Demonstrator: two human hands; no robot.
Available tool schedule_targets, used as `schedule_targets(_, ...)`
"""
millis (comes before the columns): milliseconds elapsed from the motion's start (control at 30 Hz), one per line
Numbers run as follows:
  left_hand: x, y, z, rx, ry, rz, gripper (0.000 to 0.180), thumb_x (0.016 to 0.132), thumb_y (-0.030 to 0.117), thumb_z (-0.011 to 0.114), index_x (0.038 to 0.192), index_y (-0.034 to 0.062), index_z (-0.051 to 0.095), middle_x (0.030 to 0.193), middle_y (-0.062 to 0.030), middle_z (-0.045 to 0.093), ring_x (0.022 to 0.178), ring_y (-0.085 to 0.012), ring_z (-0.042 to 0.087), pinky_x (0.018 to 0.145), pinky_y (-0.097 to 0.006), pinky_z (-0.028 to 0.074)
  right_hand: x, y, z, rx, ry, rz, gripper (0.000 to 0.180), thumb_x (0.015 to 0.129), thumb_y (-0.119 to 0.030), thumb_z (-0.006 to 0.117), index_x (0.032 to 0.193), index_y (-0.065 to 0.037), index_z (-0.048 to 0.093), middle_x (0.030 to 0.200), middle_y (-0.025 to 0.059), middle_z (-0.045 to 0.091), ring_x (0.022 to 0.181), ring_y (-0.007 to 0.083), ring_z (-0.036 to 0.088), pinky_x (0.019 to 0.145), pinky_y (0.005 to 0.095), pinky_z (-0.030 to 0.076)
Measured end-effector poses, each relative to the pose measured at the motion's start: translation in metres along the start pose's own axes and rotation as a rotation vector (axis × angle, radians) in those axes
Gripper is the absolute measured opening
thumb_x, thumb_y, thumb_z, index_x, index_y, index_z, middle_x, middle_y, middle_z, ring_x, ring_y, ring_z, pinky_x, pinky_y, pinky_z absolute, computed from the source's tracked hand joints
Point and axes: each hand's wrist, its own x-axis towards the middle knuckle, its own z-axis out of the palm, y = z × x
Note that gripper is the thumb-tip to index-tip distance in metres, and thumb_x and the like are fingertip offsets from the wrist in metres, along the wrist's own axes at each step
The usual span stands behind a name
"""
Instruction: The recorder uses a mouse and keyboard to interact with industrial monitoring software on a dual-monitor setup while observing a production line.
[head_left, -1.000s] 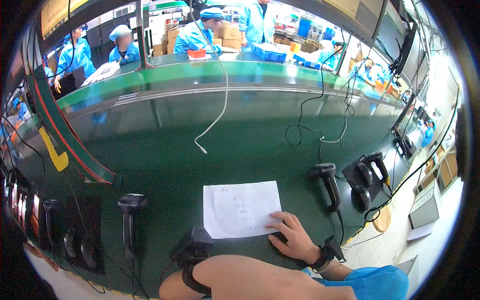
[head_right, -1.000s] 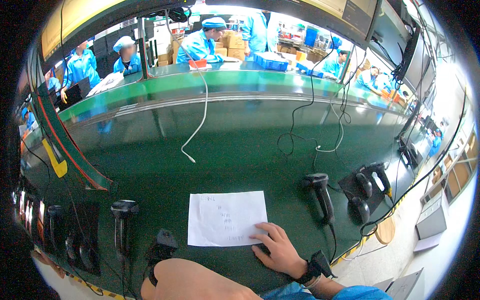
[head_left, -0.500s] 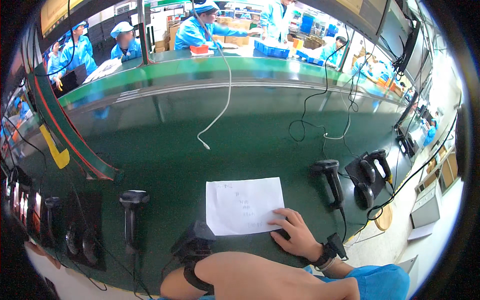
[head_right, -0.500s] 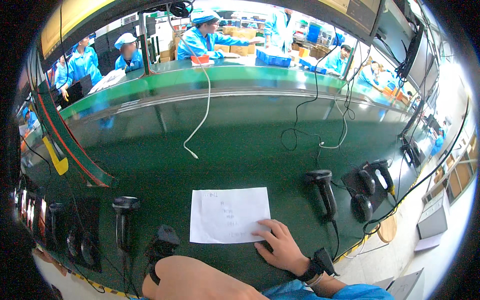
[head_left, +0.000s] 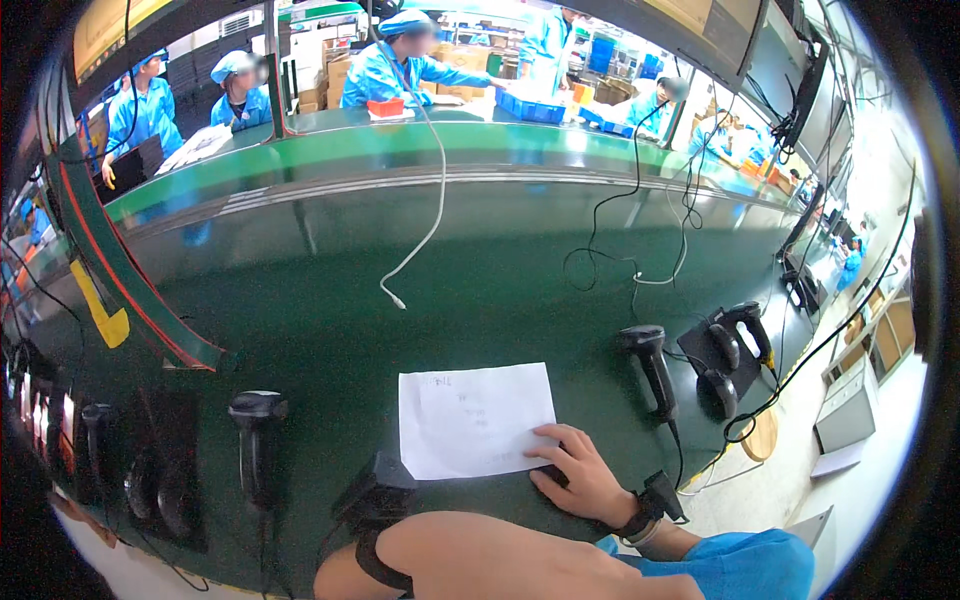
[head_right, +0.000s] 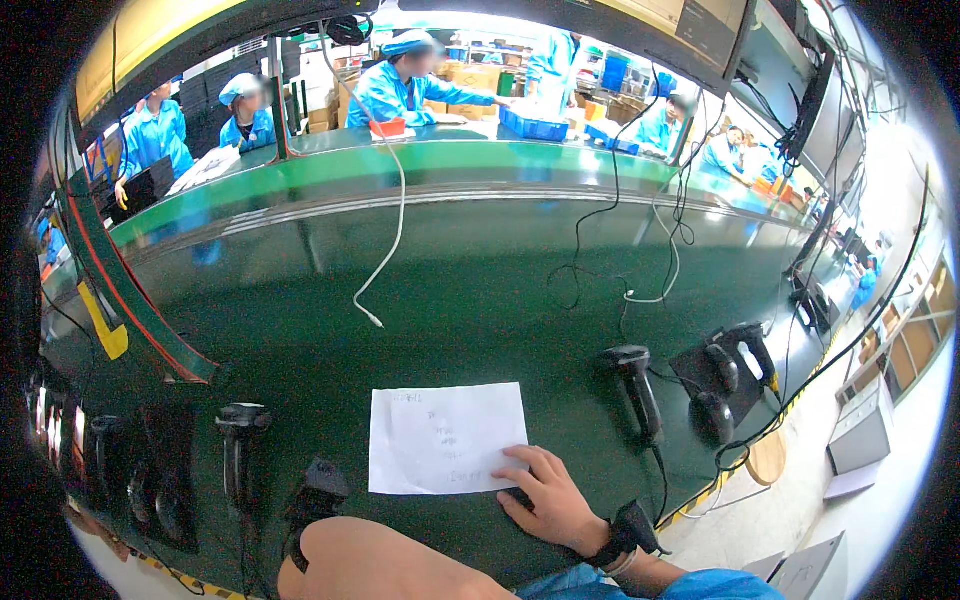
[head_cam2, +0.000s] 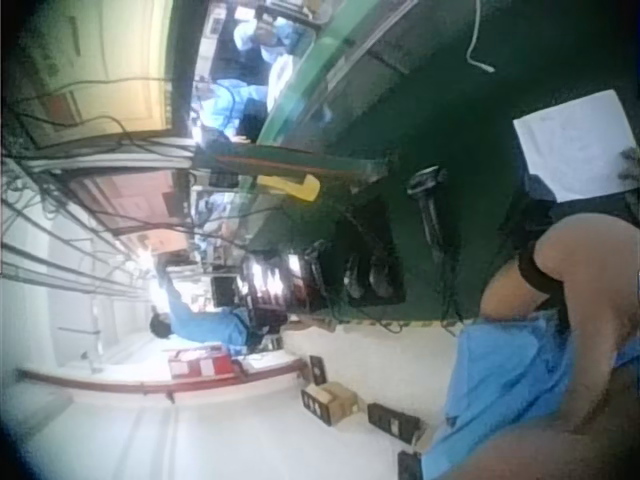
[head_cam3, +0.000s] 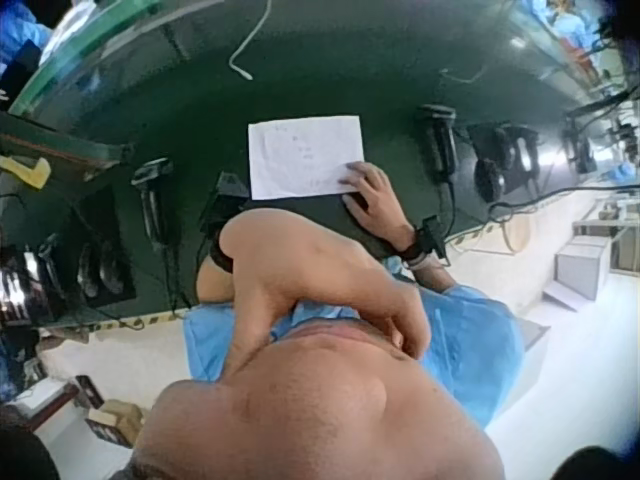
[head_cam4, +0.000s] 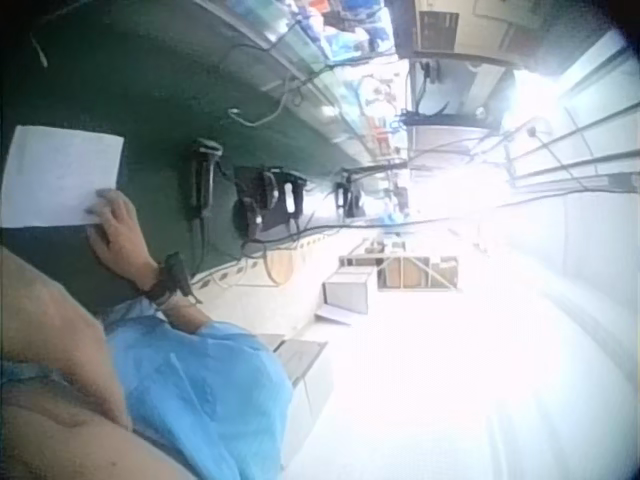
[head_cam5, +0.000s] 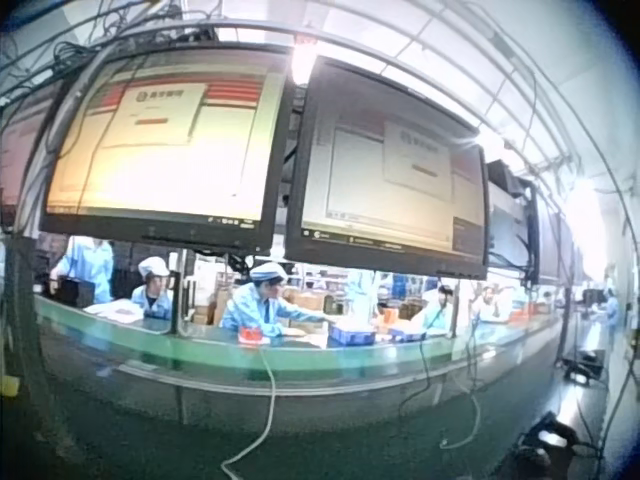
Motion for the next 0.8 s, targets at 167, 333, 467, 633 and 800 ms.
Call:
schedule_targets(167,0.0,-0.006,0.004,0.03,0.038,0.058,0.131,0.04,0.077,0.09,0.131,-0.0111,0.056,0.12,-0.0307,0.067,0.104,-0.0405,0.071,0.086,-0.039,0.055,-0.001,0.0,0.0,-0.012,0.003,-0.005,0.033,0.09,-0.018,0.072,0.121,-0.01,0.065,0.14,0.0153,0.052,0.131,0.0374,0.048,0.11,0.0473,0.04)
schedule_targets(333,0.002,0.002,-0.002,0.107,-0.026,0.046,0.128,0.043,0.078,0.089,0.13,-0.0101,0.058,0.122,-0.0295,0.067,0.105,-0.0402,0.07,0.086,-0.04,0.053,-0.001,-0.001,0.0,-0.005,0.013,-0.005,0.032,0.09,-0.018,0.072,0.121,-0.01,0.066,0.139,0.0154,0.052,0.13,0.0378,0.048,0.11,0.0471,0.04)
schedule_targets(467,0.001,0.003,-0.001,0.023,-0.006,0.062,0.126,0.045,0.077,0.089,0.131,-0.0086,0.057,0.118,-0.0252,0.068,0.101,-0.0377,0.07,0.081,-0.038,0.053,0.0,0.0,0.0,-0.004,0.004,-0.009,0.032,0.09,-0.017,0.072,0.121,-0.01,0.066,0.139,0.0155,0.052,0.13,0.0381,0.049,0.11,0.047,0.041)
schedule_targets(633,0.001,0.009,-0.004,0.001,-0.058,0.01,0.122,0.048,0.073,0.091,0.132,-0.0072,0.055,0.112,-0.0221,0.069,0.095,-0.0349,0.07,0.077,-0.037,0.052,0.0,-0.001,-0.001,-0.025,0.01,0.01,0.032,0.09,-0.016,0.072,0.12,-0.01,0.066,0.14,0.016,0.052,0.13,0.0379,0.049,0.109,0.0469,0.041)
schedule_targets(800,0.003,0.006,-0.003,0.043,-0.107,-0.024,0.119,0.048,0.072,0.092,0.13,-0.0064,0.055,0.106,-0.0209,0.069,0.09,-0.0336,0.07,0.071,-0.035,0.052,-0.001,-0.001,-0.001,-0.017,-0.005,0.011,0.033,0.09,-0.017,0.072,0.122,-0.01,0.064,0.14,0.0163,0.051,0.131,0.0385,0.048,0.111,0.0478,0.04)
